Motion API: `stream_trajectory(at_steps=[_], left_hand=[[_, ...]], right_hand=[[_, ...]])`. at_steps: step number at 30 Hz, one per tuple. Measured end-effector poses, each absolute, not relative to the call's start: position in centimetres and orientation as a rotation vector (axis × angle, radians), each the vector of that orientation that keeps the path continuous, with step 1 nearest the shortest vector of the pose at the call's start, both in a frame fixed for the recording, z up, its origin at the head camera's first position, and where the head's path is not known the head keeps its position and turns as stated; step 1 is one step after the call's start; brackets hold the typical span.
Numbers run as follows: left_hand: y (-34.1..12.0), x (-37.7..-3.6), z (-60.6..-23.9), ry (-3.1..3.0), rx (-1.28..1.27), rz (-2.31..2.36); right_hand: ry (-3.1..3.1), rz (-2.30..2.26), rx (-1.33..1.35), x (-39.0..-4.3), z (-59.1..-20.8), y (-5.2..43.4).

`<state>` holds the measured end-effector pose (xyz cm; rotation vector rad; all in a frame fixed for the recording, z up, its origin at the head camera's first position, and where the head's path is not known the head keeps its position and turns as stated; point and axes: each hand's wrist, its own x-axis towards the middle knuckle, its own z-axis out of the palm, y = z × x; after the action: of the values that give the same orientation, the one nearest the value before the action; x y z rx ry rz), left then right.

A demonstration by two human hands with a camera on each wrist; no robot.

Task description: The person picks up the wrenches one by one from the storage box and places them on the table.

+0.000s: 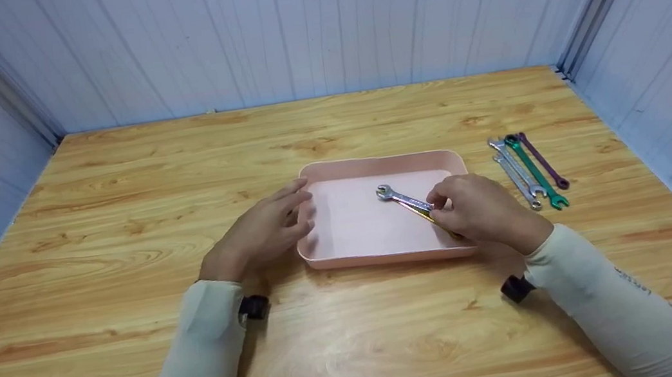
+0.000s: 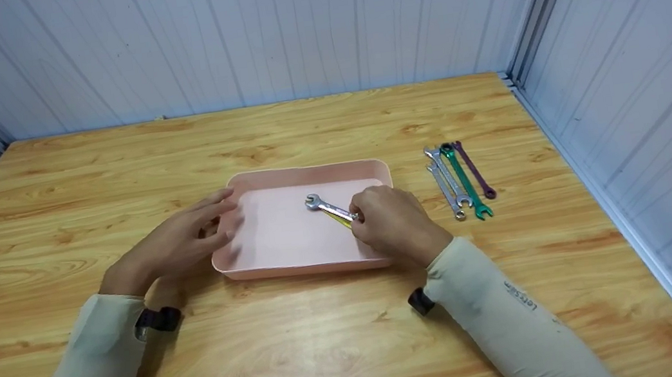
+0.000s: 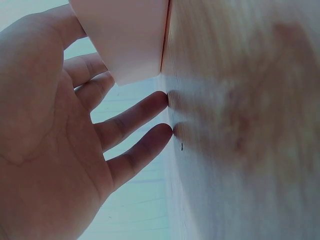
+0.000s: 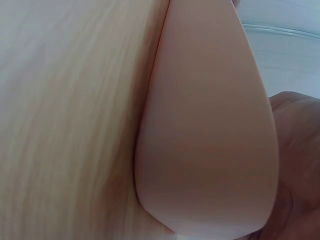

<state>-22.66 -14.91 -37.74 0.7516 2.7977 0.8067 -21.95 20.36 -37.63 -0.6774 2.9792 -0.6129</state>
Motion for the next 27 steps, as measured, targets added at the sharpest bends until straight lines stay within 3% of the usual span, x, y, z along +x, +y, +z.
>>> stream_trajectory(at_steps=[18,27], left_hand=[[-14.99,-22.63,-37.94,2.803,0.776,0.809],[-14.95,-22.63,-37.93,2.809,0.765,0.793]], right_hand=[[3.017,-0.368,-0.877,-21.97,-38.18,20.47],[3.005,-0.294,-0.845,-21.76,-38.04,20.33]])
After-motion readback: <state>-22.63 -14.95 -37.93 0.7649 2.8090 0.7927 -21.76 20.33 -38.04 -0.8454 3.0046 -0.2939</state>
